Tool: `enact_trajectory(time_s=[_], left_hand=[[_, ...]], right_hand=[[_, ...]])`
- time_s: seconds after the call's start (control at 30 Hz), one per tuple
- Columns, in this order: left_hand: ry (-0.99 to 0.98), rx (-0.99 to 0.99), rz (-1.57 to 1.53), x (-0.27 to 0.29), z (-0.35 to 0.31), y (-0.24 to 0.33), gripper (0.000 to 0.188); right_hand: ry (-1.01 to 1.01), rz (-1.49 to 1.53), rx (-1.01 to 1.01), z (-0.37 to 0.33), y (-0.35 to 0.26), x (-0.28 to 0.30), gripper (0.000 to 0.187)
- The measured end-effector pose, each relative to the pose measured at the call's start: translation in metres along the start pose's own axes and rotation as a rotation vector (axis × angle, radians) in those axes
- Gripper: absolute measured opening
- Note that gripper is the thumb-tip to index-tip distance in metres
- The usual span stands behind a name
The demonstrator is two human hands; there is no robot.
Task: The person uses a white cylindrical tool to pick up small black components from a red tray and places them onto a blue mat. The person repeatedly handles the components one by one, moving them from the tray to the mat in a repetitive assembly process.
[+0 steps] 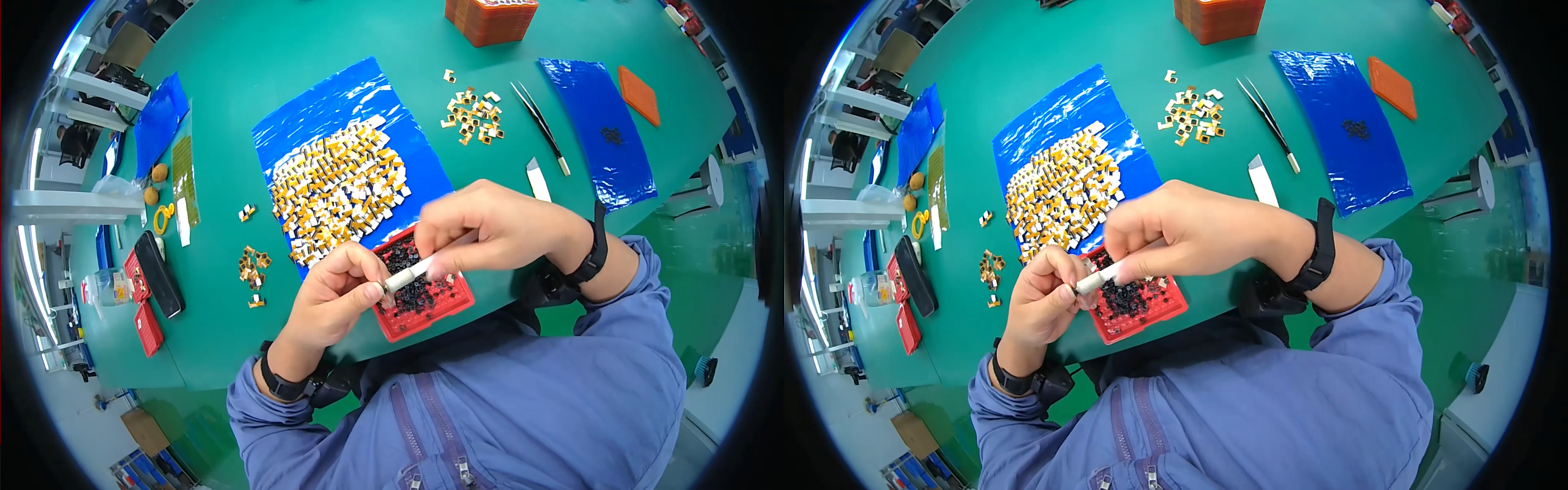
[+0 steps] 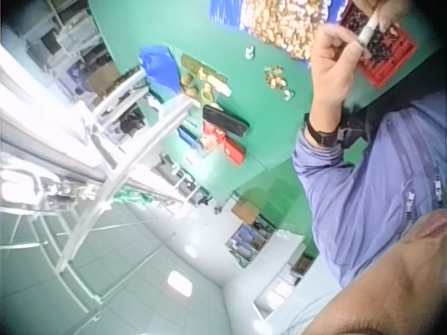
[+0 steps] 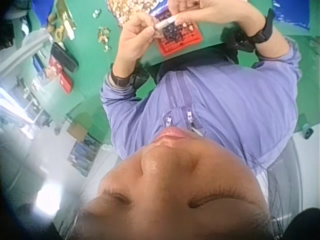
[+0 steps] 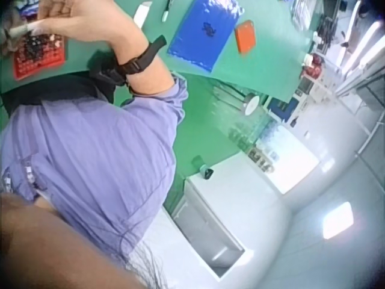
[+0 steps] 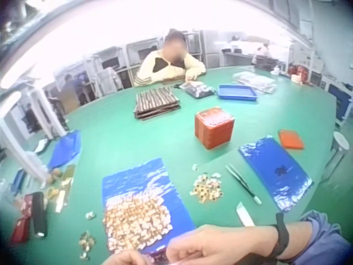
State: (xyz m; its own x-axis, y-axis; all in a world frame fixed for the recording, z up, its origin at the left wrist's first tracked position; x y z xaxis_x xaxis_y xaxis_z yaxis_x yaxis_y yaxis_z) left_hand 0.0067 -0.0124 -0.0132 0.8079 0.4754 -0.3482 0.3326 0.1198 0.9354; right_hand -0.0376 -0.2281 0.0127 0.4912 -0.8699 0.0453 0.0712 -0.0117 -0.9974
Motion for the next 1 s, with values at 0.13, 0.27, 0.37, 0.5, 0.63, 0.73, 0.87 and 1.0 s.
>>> enact_trajectory(time_s=[0.13,0.27,0.37,0.5,0.63,0.73,0.87,1.0], left_hand=[[0.001,0.008,0.003,-0.001,-0.001,-0.001,0.009],[-0.026,0.031,0.032,-0.003,-0.001,-0.001,0.009],[-0.028,0.009,0.036,-0.005,-0.001,0.000,0.009],[-0.018,-0.001,0.006,-0.004,-0.001,0.003,0.008],[0.126,-0.077,0.150,0.008,-0.004,0.018,0.006],[0.250,-0.179,0.242,0.031,-0.008,0.035,0.006],[0.393,-0.323,0.545,0.033,-0.019,0.052,0.011],[0.317,-0.519,1.051,0.017,-0.017,0.053,0.014]], right_hand=[[-0.014,0.066,-0.061,-0.001,-0.001,-0.001,0.012],[-0.012,0.040,-0.062,-0.004,0.001,0.002,0.014],[0.016,-0.062,0.078,-0.003,0.001,0.007,0.014],[0.051,-0.127,0.079,-0.003,0.000,0.013,0.017],[0.112,-0.144,0.080,-0.001,0.003,0.017,0.020],[0.154,-0.185,0.050,-0.003,0.003,0.019,0.022],[0.160,-0.173,0.041,-0.002,0.002,0.019,0.021],[0.145,-0.183,-0.004,-0.002,-0.001,0.018,0.015]])
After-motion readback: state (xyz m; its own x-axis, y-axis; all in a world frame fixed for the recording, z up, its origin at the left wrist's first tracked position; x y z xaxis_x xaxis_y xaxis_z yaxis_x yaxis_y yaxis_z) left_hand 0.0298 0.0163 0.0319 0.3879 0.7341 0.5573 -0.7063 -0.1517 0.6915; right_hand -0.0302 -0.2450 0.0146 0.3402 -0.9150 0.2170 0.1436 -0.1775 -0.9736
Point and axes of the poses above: each hand's wrist, its own z-axis towards the middle knuckle, its own x-axis out of the back of the hand, y = z × x, the point moved 2 cm from there along z, towards the middle knuckle, and after that the axes turned 13 degrees about z, right-handed, at the moved point
